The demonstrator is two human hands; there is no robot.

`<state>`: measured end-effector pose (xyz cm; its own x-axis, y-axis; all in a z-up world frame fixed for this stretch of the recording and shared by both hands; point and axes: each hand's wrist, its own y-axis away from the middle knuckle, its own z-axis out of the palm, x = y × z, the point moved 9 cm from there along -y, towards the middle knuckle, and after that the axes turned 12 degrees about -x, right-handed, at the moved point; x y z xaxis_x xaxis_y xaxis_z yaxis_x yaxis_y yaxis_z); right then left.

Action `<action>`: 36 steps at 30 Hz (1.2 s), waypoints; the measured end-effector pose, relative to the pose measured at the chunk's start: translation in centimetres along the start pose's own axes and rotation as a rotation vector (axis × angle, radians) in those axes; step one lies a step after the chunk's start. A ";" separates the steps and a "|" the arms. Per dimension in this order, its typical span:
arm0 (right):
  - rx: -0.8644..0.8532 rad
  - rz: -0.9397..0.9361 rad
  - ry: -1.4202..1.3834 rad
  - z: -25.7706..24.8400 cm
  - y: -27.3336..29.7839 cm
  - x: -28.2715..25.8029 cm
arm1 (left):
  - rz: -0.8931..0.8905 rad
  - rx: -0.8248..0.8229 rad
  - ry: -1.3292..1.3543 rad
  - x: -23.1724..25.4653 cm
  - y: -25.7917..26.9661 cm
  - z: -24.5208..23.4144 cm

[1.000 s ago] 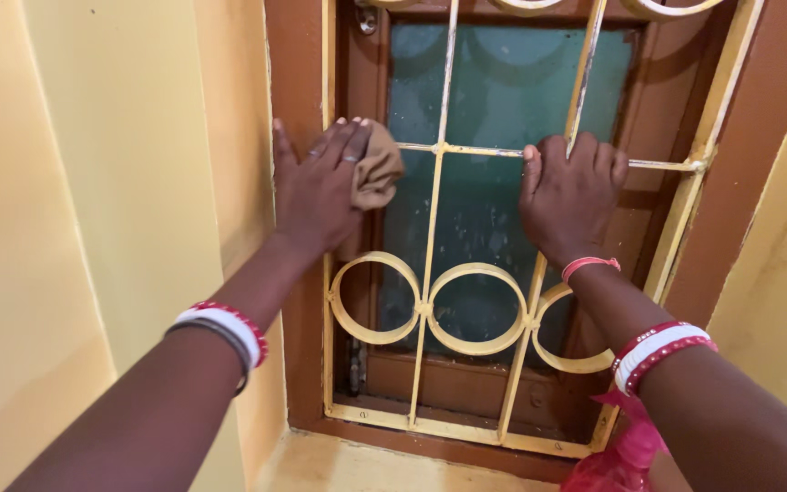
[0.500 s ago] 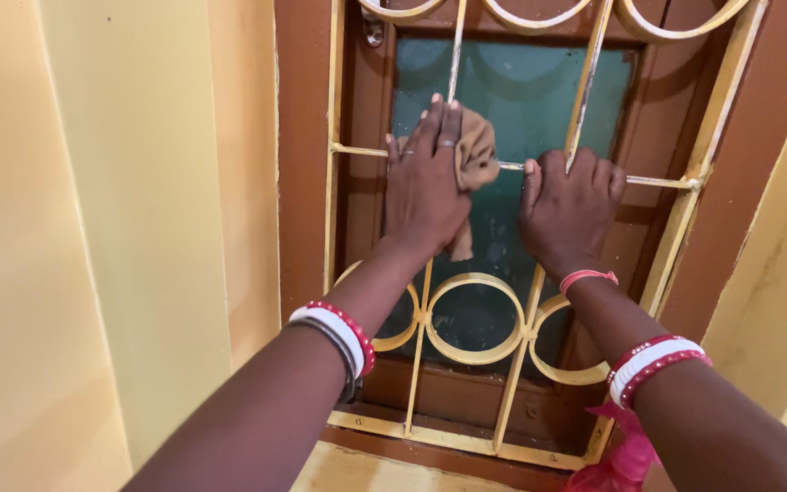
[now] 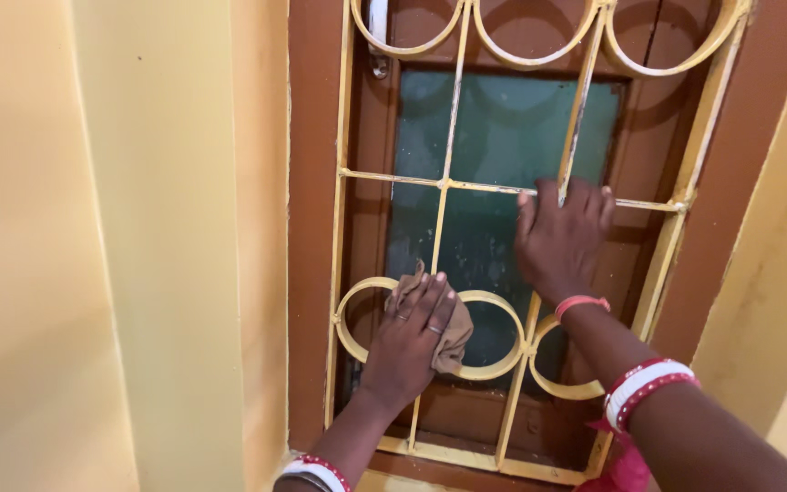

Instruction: The person wipes a window with a cloth, moving methodically across the glass and the yellow metal grille. The person uses both hands to reach different sections of the window, focusing on the lower and middle areas.

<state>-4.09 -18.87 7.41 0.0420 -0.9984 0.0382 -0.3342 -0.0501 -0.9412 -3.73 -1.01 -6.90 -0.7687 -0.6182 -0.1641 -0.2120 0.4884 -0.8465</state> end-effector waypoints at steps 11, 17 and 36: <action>-0.176 -0.007 -0.033 3.6 8.1 -1.7 | -0.033 -0.087 -0.134 -2.4 -5.7 -1.4; -0.140 0.027 -0.081 3.3 9.8 -1.5 | -0.102 -0.036 -0.091 -4.7 -5.2 -0.5; -0.128 0.033 -0.041 3.5 11.1 -1.6 | 0.054 -0.361 -0.304 -0.1 9.9 7.7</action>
<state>-4.55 -17.78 -4.22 0.0662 -0.9978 -0.0081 -0.4530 -0.0228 -0.8912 -1.12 -0.88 -19.16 -0.5845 -0.7121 -0.3888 -0.4142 0.6740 -0.6117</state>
